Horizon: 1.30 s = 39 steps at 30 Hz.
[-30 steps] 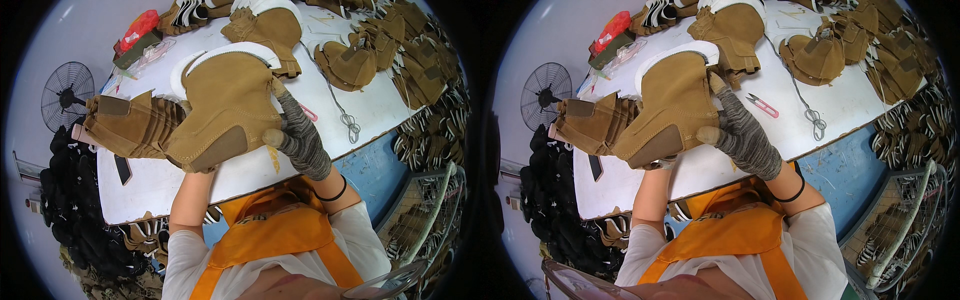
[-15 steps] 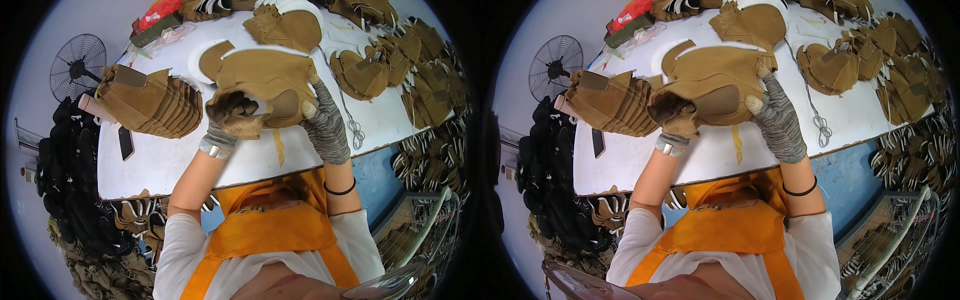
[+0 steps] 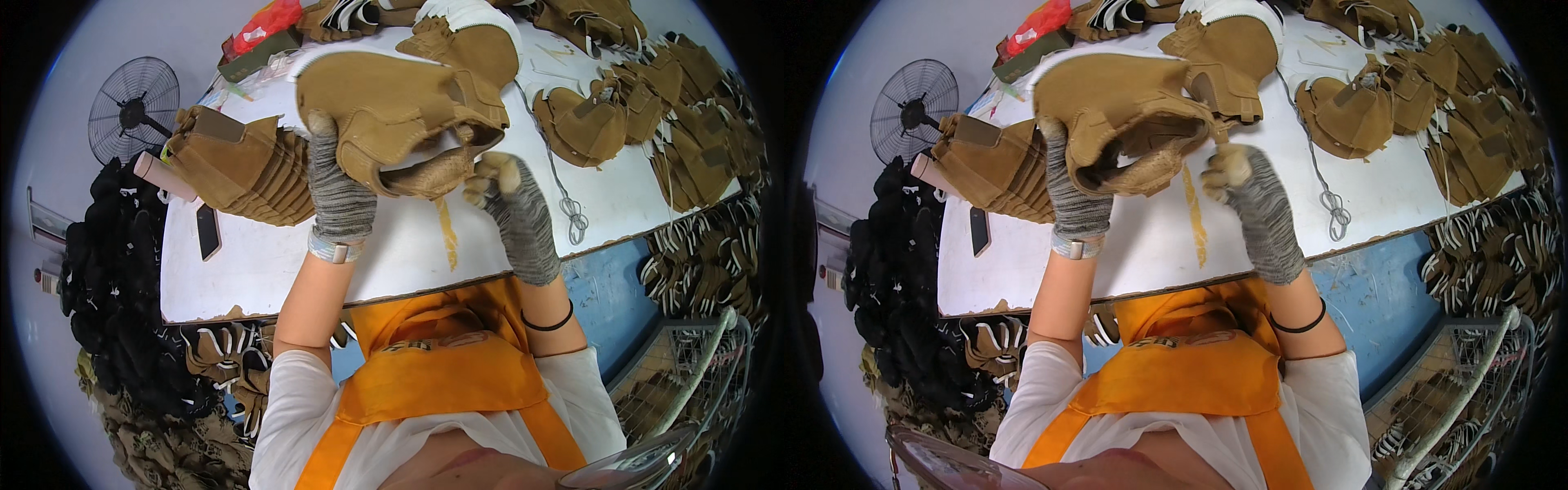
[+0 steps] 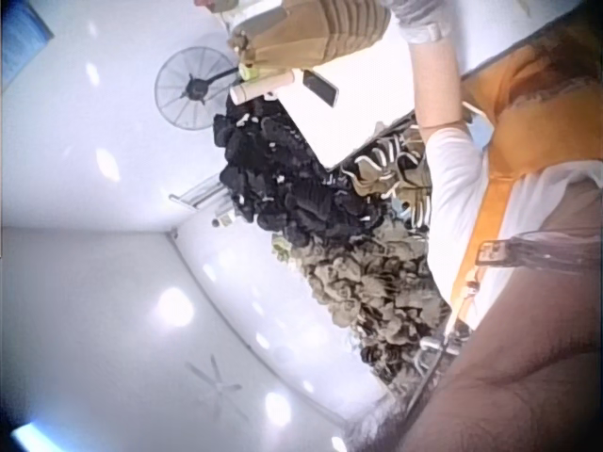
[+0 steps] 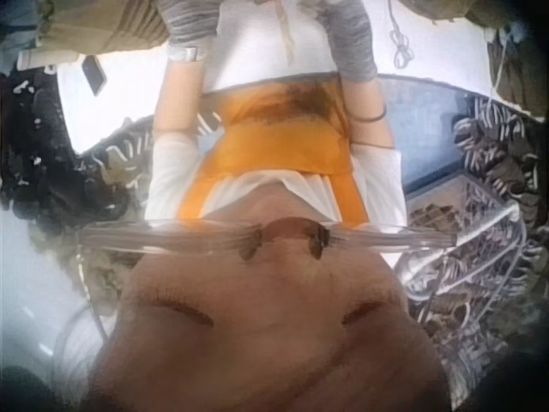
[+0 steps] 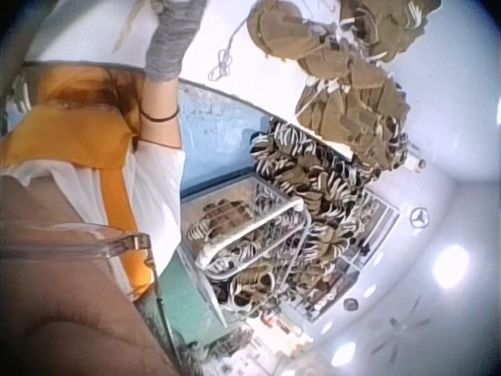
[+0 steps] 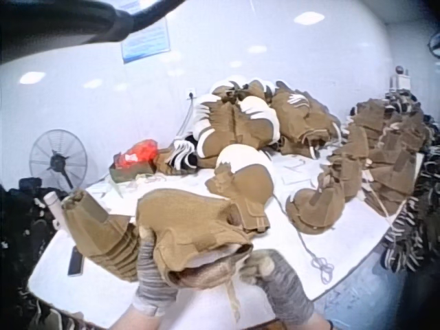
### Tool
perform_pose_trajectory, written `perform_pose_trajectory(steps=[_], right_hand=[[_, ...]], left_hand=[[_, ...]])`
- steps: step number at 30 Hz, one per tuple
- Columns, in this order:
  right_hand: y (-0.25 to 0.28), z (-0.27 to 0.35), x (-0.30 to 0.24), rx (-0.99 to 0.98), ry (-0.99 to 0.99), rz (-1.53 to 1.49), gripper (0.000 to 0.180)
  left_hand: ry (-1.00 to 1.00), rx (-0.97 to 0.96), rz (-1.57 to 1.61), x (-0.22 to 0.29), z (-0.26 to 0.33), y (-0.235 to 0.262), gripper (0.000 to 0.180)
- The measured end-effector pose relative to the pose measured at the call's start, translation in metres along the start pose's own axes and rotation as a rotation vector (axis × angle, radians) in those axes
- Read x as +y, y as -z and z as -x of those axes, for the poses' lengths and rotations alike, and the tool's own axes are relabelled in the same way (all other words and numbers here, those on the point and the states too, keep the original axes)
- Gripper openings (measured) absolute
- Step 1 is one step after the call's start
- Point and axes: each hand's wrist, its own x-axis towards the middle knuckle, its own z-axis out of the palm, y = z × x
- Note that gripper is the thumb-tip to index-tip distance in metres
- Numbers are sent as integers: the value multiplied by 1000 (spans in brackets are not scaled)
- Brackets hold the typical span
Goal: The person picks up various brown boot upper components from a table, turns them over, and uses a small nipper to trim loose threads or excess material.
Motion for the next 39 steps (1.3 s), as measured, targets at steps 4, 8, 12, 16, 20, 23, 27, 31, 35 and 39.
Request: perform_pose_trajectory(steps=[4, 8, 12, 16, 20, 23, 27, 31, 35, 39], right_hand=[[-18, 12, -5, -124, 203, 474, 54], [-38, 13, -23, -76, 67, 298, 54], [-33, 20, -18, -176, 190, 497, 45], [-42, 13, -11, -113, 323, 691, 26], [-38, 4, -18, -130, 411, 788, 22], [-23, -11, -14, -97, 480, 735, 25], [-26, -13, -28, 32, 119, 315, 36], [-21, -11, -27, 148, 210, 242, 42], [-30, -16, -18, 170, 409, 258, 96], [-26, -31, 8, 36, 494, 451, 136]], left_hand=[[-114, -110, -137, 1, 1, 0, 66], [-109, -146, -185, -3, 2, -14, 64], [8, -55, -50, -7, -7, -9, 60], [232, 93, 124, -2, -15, -5, 48], [326, 1, 193, -12, -22, 10, 46], [458, 49, 323, -19, -18, 2, 50], [508, -17, 374, -16, -8, -9, 56], [408, 32, 334, -19, -2, -12, 57], [333, -9, 348, -14, 6, -16, 59], [206, -66, 220, -17, 20, -24, 60]])
